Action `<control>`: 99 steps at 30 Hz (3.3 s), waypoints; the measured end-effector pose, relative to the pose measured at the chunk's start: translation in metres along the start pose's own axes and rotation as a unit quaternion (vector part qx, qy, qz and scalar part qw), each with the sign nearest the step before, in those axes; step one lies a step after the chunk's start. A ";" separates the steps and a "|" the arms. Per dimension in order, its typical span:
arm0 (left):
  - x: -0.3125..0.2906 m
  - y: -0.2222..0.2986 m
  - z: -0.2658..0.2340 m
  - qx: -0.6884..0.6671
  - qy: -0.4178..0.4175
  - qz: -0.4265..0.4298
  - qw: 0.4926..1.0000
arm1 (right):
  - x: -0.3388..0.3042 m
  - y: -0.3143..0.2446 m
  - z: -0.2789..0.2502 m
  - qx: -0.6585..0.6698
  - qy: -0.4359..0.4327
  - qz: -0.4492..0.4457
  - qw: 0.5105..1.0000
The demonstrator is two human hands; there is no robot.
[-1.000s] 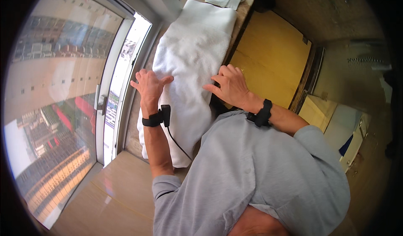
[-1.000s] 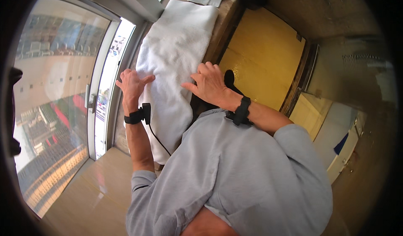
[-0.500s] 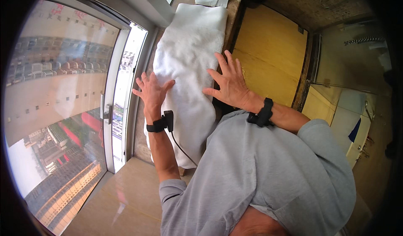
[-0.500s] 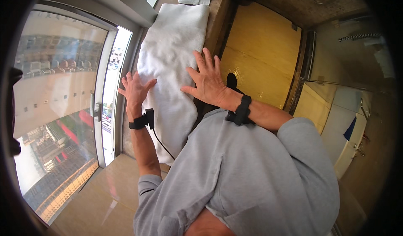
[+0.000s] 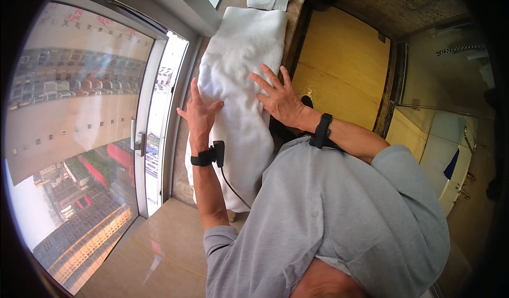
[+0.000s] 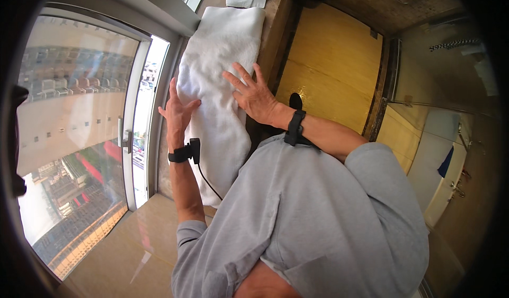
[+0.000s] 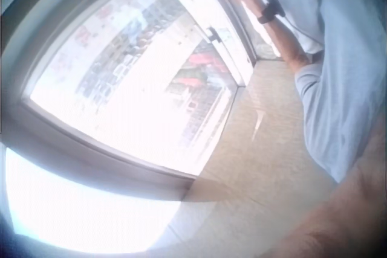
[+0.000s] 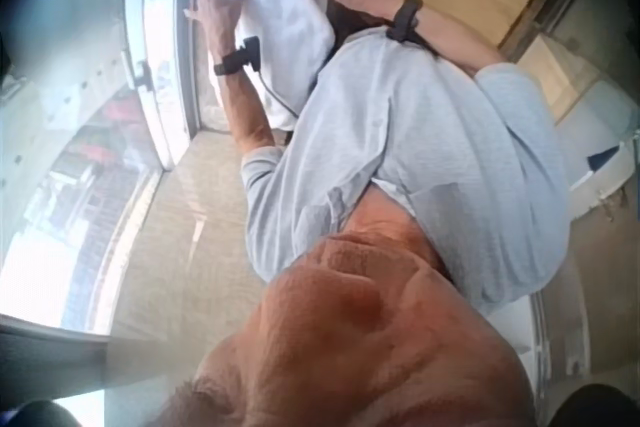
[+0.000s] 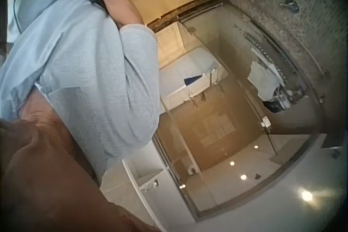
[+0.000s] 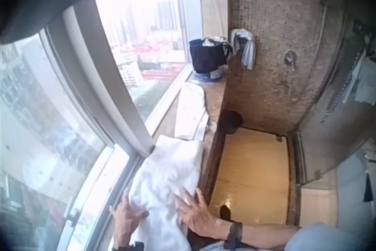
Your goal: The person folds a white towel on a bathroom countertop, smoothing and aligning the edges before placing it into a cabinet. The person then retrieves another white towel and repeats the folding process.
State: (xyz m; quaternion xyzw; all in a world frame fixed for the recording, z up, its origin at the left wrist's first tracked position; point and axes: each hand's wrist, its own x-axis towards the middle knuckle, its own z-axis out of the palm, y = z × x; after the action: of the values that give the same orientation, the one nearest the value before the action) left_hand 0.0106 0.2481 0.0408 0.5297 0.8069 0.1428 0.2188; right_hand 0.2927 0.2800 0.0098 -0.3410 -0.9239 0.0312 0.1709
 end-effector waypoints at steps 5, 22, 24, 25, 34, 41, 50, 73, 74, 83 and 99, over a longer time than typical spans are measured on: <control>0.001 0.007 -0.005 -0.020 -0.016 -0.011 1.000 | -0.005 0.001 -0.015 0.072 0.015 -0.007 0.997; -0.004 0.028 -0.034 -0.152 0.158 0.063 0.974 | 0.043 0.033 -0.012 0.068 0.168 -0.110 0.977; -0.011 0.041 -0.047 -0.123 0.202 0.077 0.969 | 0.060 0.040 -0.024 0.085 0.216 -0.120 0.965; -0.014 0.051 -0.057 -0.125 0.215 0.077 0.966 | 0.069 0.045 -0.030 0.093 0.241 -0.125 0.958; -0.033 0.116 -0.121 -0.330 0.383 0.063 0.861 | 0.156 0.082 -0.082 0.184 0.343 -0.198 0.900; -0.063 0.136 -0.128 -0.368 0.433 -0.027 0.822 | 0.154 0.093 -0.101 0.272 0.197 -0.209 0.918; -0.079 0.146 -0.114 -0.420 0.475 -0.074 0.770 | 0.148 0.066 -0.076 0.234 0.208 -0.234 0.921; -0.215 0.131 0.153 -0.384 0.424 -0.238 0.785 | 0.085 0.128 -0.044 0.192 -0.021 -0.479 0.856; -0.217 0.139 0.151 -0.413 0.413 -0.255 0.771 | 0.076 0.132 -0.042 0.213 -0.042 -0.476 0.852; -0.229 0.138 0.137 -0.254 0.382 -0.211 0.863 | 0.060 0.133 -0.039 0.198 -0.023 -0.427 0.882; -0.151 0.148 -0.156 -0.358 0.642 -0.001 0.678 | 0.274 0.025 -0.175 0.308 0.276 -0.455 0.789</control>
State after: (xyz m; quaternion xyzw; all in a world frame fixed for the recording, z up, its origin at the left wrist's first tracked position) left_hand 0.1009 0.1687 0.2747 0.1886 0.6366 0.7258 -0.1796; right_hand 0.1729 0.4643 0.2503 0.1955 -0.8270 0.1375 0.5089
